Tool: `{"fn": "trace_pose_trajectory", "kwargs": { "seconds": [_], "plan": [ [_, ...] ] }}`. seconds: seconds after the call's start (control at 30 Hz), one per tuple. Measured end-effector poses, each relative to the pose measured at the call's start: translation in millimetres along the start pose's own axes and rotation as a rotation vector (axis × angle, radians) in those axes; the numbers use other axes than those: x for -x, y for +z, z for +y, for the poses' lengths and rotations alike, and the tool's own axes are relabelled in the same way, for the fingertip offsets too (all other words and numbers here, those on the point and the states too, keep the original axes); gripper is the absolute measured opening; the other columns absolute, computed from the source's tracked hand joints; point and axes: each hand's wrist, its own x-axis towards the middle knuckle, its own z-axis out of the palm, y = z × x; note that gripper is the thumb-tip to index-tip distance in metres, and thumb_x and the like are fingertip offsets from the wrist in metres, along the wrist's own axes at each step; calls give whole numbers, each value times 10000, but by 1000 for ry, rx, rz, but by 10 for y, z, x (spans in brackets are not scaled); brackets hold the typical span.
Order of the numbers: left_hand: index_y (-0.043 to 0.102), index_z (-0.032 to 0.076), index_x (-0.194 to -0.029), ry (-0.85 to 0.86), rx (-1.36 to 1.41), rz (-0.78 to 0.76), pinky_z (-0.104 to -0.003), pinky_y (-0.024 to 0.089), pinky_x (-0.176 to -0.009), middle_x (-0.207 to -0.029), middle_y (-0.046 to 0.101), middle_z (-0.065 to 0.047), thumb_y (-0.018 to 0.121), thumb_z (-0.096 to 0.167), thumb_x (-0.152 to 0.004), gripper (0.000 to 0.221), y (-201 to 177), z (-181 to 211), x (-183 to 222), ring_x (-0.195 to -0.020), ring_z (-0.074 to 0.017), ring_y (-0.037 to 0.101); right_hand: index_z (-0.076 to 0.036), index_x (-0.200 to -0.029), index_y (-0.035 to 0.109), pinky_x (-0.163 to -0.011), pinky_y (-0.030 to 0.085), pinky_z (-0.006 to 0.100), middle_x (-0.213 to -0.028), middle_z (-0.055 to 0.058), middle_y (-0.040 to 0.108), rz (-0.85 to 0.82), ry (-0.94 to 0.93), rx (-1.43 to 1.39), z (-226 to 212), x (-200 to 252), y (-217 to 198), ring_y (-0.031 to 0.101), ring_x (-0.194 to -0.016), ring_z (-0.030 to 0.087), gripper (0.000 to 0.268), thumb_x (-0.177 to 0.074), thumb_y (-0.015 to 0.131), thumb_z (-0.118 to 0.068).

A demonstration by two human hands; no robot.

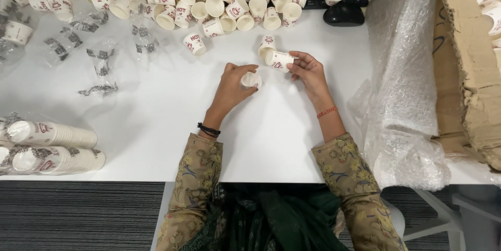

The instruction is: The person stacks several paper cups together, places the stack inside a plastic sleeve, and seals the sleeve by hand.

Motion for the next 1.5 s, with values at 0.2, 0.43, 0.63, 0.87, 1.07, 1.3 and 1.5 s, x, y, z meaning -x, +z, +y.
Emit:
{"fn": "trace_pose_trajectory", "kwargs": {
  "seconds": [0.2,0.43,0.63,0.87,1.07,1.3,1.5],
  "plan": [
    [534,36,-1391,38,47,43,-405,437,-978,-1219,648,-69,951,274,-657,876,115,51,-47,-1152,-253,522,-12,-1228,662,-640,521,232,-957,51,730,-140,41,-69,6,46,47,643,-764,85,381,-863,763,28],
    [667,109,-1235,177,256,142,-396,508,-1058,-1256,713,-52,912,141,-774,523,71,2,-49,-1225,-221,628,-16,-1208,667,-662,522,231,-930,32,711,-213,-19,-74,-57,105,113,622,-748,83,361,-868,780,28],
    [645,86,-1135,37,308,33,-320,554,-922,-1184,698,-30,863,202,-788,426,-290,228,-29,-1078,-164,670,-43,-1217,660,-657,522,255,-928,13,706,-104,22,-246,1,22,19,632,-763,84,328,-906,760,-13],
    [689,97,-1193,66,-62,-180,-383,538,-911,-1152,705,-48,927,309,-691,595,-266,121,-20,-1079,-237,622,-55,-1228,666,-664,516,270,-903,0,685,-102,31,-273,35,7,12,635,-761,90,327,-920,767,-15],
    [589,55,-1384,217,98,0,-438,491,-1010,-1271,676,-74,929,252,-713,778,-228,179,-31,-1201,-279,576,-46,-1188,660,-707,538,266,-962,28,721,-234,12,-269,23,69,62,656,-805,94,311,-899,757,14],
    [700,97,-1258,154,292,34,-356,574,-959,-1261,728,-57,878,140,-821,474,-21,62,-43,-1178,-218,675,-34,-1199,651,-792,578,256,-991,37,720,-329,-64,-119,18,124,161,675,-863,101,409,-834,795,83],
    [648,55,-1288,170,452,-15,-367,551,-1024,-1275,693,-69,857,108,-818,518,-35,226,-26,-1186,-192,674,8,-1309,636,-899,608,266,-1147,69,744,-354,-57,17,-86,209,255,715,-985,103,550,-788,792,89]
  ]
}}
